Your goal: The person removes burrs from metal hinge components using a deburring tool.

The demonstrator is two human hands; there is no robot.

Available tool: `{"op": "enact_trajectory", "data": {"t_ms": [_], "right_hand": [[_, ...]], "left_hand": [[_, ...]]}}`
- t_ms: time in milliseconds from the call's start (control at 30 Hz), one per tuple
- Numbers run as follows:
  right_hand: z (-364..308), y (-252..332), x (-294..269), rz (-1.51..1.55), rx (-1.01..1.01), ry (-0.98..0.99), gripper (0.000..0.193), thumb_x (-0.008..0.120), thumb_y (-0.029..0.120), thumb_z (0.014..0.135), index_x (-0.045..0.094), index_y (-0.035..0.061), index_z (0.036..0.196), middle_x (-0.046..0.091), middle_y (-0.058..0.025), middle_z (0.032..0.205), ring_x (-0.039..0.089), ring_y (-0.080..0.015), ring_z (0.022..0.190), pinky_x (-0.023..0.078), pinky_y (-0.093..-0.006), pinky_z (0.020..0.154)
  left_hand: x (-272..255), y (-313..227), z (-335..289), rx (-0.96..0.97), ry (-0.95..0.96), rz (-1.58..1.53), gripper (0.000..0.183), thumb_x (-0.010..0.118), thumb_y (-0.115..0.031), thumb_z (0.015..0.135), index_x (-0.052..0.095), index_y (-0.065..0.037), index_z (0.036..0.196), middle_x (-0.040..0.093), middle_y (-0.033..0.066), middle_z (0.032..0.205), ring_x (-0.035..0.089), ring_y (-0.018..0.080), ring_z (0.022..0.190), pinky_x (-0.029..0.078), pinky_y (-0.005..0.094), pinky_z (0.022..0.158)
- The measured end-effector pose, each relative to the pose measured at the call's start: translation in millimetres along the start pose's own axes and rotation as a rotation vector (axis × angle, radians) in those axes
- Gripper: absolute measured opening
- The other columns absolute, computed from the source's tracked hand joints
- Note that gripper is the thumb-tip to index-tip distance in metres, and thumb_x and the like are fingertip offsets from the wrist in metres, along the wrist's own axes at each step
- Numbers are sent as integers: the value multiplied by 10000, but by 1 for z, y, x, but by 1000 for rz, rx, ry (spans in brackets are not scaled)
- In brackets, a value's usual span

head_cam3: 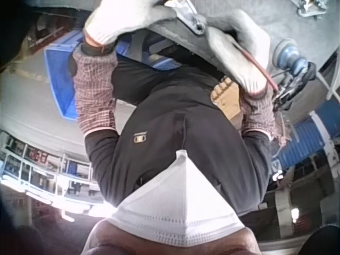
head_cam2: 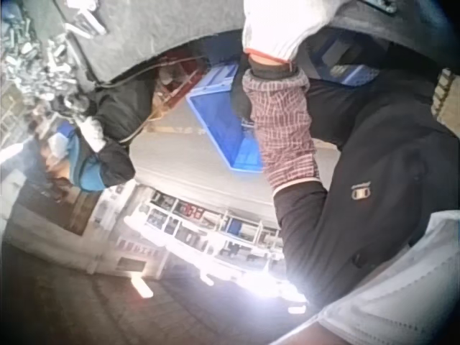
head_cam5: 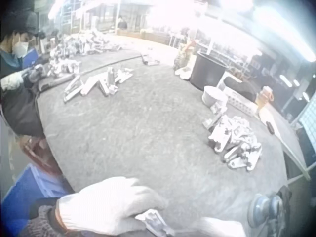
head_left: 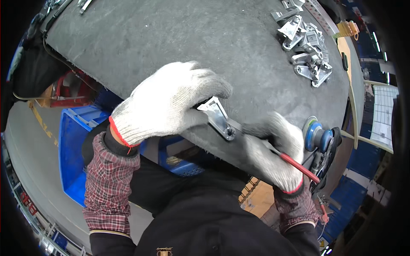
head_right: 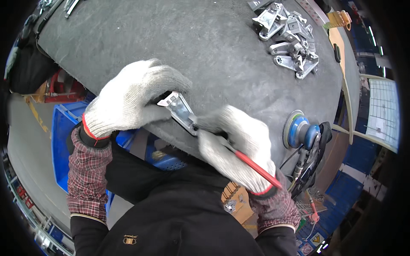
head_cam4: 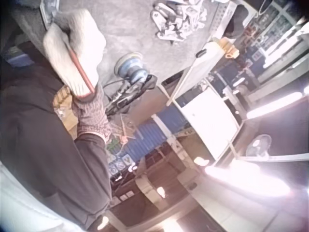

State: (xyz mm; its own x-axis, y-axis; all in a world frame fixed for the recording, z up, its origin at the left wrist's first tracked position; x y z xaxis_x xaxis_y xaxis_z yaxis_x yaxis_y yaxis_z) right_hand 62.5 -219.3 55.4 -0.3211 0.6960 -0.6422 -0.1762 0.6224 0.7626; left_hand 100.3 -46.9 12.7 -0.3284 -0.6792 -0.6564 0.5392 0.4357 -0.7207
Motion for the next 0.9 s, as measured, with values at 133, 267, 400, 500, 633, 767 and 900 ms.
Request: {"op": "enact_trajectory", "data": {"t_ms": [133, 267, 400, 500, 633, 767, 900], "right_hand": [[-17, -7, -2, -13, 64, 29, 187, 832, 49, 918, 823, 43, 1104, 832, -122, 946, 839, -235, 837, 651, -342, 761], [-18, -14, 5, 10, 91, 11, 199, 827, 65, 931, 807, 41, 1127, 828, -136, 974, 839, -246, 861, 651, -346, 780], [-8, -11, 12, 18, 109, 89, 200, 808, 102, 956, 795, 33, 1143, 816, -161, 975, 833, -270, 853, 644, -359, 776], [-3, -6, 11, -44, 127, 164, 213, 802, 120, 964, 790, 27, 1155, 806, -169, 958, 825, -282, 839, 638, -368, 770], [-2, -6, 11, 55, 68, 81, 199, 806, 90, 956, 784, 22, 1143, 797, -156, 933, 814, -249, 814, 635, -365, 762], [-4, -6, 12, -47, 105, 126, 197, 807, 76, 953, 784, 21, 1141, 798, -150, 929, 814, -238, 807, 638, -362, 763], [-6, -4, 10, 24, 71, 102, 195, 807, 70, 946, 786, 26, 1135, 796, -146, 922, 815, -251, 800, 636, -365, 759]], "left_hand": [[9, -19, 2, 37, 18, 189, 540, 950, -259, 693, 834, -178, 1215, 752, 34, 1344, 689, 323, 1213, 578, 466, 1045], [20, -21, 7, -1, 47, 335, 465, 964, -346, 691, 852, -246, 1131, 714, -3, 1276, 659, 297, 1163, 571, 455, 1031], [22, -18, 3, -35, 51, 340, 404, 959, -343, 720, 855, -247, 1098, 715, -4, 1265, 658, 294, 1159, 568, 464, 1031], [23, -17, 3, -40, 47, 336, 385, 955, -331, 740, 854, -248, 1102, 715, 0, 1273, 656, 295, 1178, 563, 464, 1041], [21, -21, 5, -29, 45, 337, 384, 955, -327, 742, 854, -240, 1102, 718, 5, 1283, 665, 292, 1179, 575, 466, 1034], [22, -19, 3, -10, 26, 355, 388, 957, -321, 739, 852, -235, 1102, 720, 8, 1289, 674, 288, 1174, 586, 476, 1034], [20, -21, 3, -7, 9, 345, 391, 961, -314, 733, 852, -234, 1101, 723, 7, 1280, 676, 291, 1173, 585, 480, 1038]]}}
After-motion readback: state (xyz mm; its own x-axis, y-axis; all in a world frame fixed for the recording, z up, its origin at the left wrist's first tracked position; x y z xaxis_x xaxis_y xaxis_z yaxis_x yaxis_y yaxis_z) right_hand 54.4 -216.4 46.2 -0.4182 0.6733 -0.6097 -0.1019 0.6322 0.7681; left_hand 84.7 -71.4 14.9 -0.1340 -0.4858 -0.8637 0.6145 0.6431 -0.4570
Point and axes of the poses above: each hand's wrist, its own z-axis towards the middle knuckle, its own x-axis out of the palm, y = z × x, the point moved 10 cm from there along z, towards the middle knuckle
